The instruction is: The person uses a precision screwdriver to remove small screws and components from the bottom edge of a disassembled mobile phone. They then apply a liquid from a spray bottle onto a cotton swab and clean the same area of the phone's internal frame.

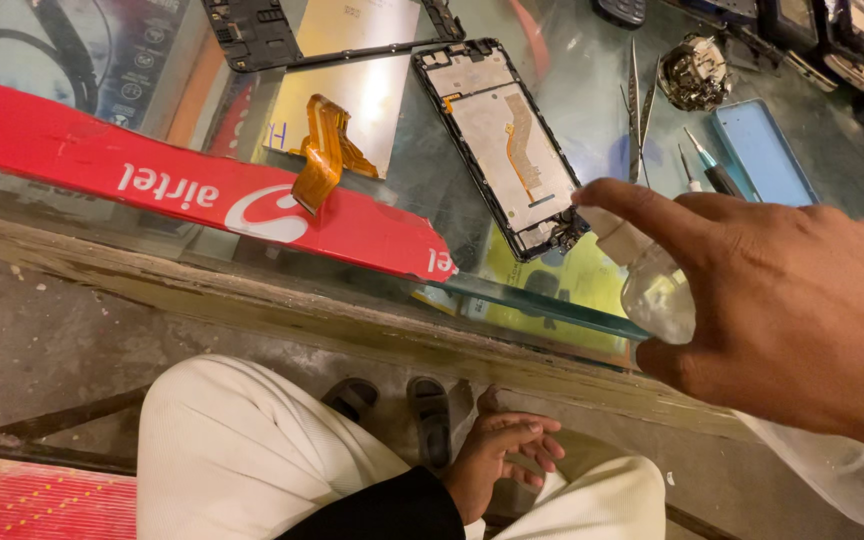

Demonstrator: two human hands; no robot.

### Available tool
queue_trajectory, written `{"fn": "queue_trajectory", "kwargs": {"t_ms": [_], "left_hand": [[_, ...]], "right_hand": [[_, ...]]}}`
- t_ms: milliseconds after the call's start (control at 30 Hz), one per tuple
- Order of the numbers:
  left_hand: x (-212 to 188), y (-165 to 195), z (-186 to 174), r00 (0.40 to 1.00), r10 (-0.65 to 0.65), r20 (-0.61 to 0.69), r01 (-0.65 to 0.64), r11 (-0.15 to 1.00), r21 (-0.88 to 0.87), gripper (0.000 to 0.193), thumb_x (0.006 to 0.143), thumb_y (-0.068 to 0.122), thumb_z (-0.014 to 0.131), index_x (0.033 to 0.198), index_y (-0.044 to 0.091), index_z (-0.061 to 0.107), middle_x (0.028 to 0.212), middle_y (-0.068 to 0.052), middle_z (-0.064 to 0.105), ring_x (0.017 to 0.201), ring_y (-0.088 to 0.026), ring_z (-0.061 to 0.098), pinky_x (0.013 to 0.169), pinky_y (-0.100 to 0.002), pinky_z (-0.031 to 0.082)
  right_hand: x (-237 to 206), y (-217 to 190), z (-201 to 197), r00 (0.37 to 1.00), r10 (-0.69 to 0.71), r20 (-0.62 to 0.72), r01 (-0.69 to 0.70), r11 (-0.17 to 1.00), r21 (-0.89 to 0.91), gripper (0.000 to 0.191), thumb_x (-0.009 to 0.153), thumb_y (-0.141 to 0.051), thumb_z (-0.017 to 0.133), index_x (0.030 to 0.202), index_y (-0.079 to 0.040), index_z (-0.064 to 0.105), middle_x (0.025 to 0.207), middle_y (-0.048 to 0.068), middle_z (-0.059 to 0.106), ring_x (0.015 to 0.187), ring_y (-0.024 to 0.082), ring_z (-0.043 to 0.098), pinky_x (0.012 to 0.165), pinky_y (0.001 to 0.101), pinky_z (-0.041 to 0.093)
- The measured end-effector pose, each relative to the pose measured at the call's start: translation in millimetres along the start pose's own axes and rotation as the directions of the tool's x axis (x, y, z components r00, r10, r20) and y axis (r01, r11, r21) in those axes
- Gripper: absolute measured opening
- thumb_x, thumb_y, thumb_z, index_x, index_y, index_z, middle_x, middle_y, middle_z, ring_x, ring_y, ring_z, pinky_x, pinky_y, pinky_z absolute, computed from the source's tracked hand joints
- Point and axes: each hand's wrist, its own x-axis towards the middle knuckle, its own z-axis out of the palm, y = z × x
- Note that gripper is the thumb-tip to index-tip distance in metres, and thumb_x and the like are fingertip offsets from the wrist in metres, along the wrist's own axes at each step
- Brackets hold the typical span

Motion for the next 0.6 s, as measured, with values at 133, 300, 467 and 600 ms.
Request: {"fn": "queue_trajectory", "kwargs": {"t_ms": [133, 300, 467, 600], "left_hand": [[-0.1, 4.2, 0.9, 1.000, 0.006, 0.003, -0.006, 1.000, -0.004, 0.050, 0.095, 0.037, 0.059, 0.130, 0.000, 0.064, 0.104, -0.009, 0.072, 0.090, -0.016, 0.067, 0.075, -0.034, 0.055], [-1.2, 2.6, 1.8, 0.998, 0.058, -0.017, -0.058, 0.998, 0.030, 0.048, 0.095, 0.035, 0.058, 0.127, 0.000, 0.066, 0.102, -0.009, 0.072, 0.088, -0.016, 0.067, 0.075, -0.034, 0.055], [0.4, 3.0, 0.4, 0.998, 0.051, -0.023, -0.051, 0.999, 0.001, 0.045, 0.096, 0.033, 0.058, 0.125, 0.000, 0.067, 0.101, -0.009, 0.072, 0.088, -0.015, 0.067, 0.075, -0.033, 0.054], [1.0, 5.1, 0.1, 0.999, 0.000, -0.053, 0.000, 1.000, 0.000, 0.044, 0.095, 0.033, 0.059, 0.125, 0.002, 0.067, 0.100, -0.008, 0.072, 0.086, -0.015, 0.067, 0.074, -0.033, 0.054]], "right_hand": [[1.2, -2.3, -3.2, 1.000, 0.010, -0.020, -0.011, 0.999, -0.038, 0.118, 0.065, -0.049, 0.083, 0.165, -0.051, 0.021, 0.119, -0.010, 0.070, 0.090, 0.019, 0.074, 0.076, 0.0365, 0.060], [0.5, -3.6, -3.0, 0.999, -0.029, -0.034, 0.028, 0.999, -0.022, 0.114, 0.065, -0.048, 0.082, 0.163, -0.052, 0.025, 0.115, -0.010, 0.072, 0.092, 0.019, 0.074, 0.075, 0.0382, 0.060], [5.7, 1.6, -2.1, 0.999, -0.028, 0.026, 0.029, 0.999, -0.015, 0.122, 0.063, -0.048, 0.084, 0.166, -0.053, 0.018, 0.110, -0.007, 0.073, 0.094, 0.020, 0.074, 0.078, 0.0387, 0.060], [10.2, 7.4, -7.7, 0.993, -0.062, 0.099, 0.059, 0.998, 0.029, 0.124, 0.062, -0.046, 0.087, 0.166, -0.052, 0.020, 0.100, 0.002, 0.076, 0.091, 0.022, 0.076, 0.081, 0.0390, 0.060]]}}
